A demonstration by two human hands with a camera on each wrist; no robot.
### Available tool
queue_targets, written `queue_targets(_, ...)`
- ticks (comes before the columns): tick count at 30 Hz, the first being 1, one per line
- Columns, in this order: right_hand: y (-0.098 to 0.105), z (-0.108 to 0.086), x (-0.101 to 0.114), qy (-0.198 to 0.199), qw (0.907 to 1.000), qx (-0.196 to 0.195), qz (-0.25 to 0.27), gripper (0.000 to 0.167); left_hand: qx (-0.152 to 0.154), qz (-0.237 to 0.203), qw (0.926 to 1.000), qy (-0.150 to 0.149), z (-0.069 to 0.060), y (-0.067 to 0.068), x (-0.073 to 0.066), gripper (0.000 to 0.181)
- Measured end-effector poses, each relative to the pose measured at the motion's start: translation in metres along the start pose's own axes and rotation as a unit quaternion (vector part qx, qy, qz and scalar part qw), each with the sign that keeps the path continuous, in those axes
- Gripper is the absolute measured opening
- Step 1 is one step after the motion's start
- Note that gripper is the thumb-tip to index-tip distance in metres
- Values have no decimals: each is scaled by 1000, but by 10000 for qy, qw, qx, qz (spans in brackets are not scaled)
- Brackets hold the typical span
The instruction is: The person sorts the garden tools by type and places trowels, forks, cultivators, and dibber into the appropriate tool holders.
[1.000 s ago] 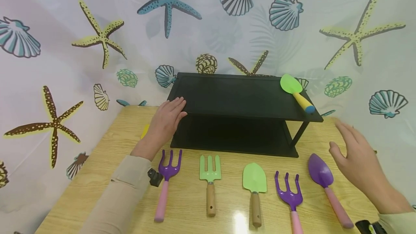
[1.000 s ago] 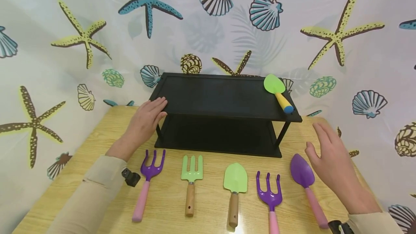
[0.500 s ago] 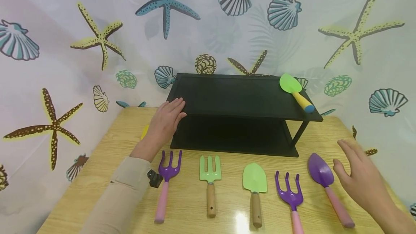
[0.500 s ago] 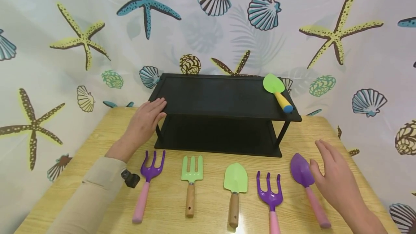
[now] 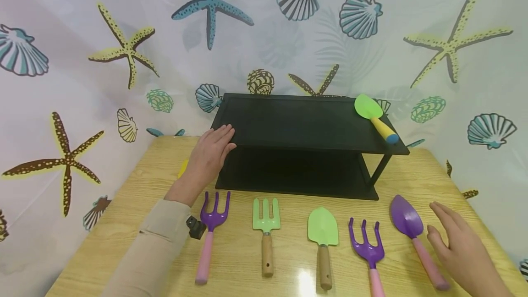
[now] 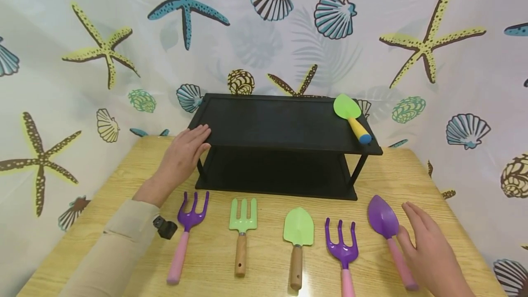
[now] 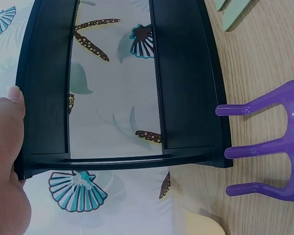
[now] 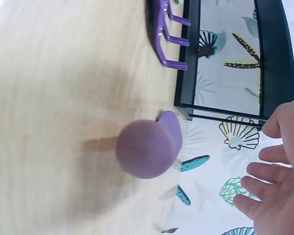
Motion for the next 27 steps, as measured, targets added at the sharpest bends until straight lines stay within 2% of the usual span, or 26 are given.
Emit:
queue_targets(8,-10,-14,-12,-104,9999,131,41,47,4,1,10000,4,0,-1,0,52)
queue_targets(17,-25,-31,-28,-642,9954,673,-250,46,-37,18,10000,16,-1,0,1,52)
queue_targets(21,-32,-37,-32,-819,9932,789,-258,49,-62,42,10000,6,-1,-1,1,52)
queue_targets(23,-35,-40,-33,-757,9941,740,-233,48,-72,37,10000,-3,0,-1,1,51)
queue_targets(27,-40,-47,-34,-169,9986,475,-161,42,-78,-6,10000,-19,0,-1,1,51)
Point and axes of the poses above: each hand's wrist, its own z-axis towards the middle knuckle, its own y-axis out of the back of the hand, x = y × z, the point moved 7 cm from there along z, towards the middle knuckle, and after that the axes turned 15 degrees about z, right-handed, at the moved point
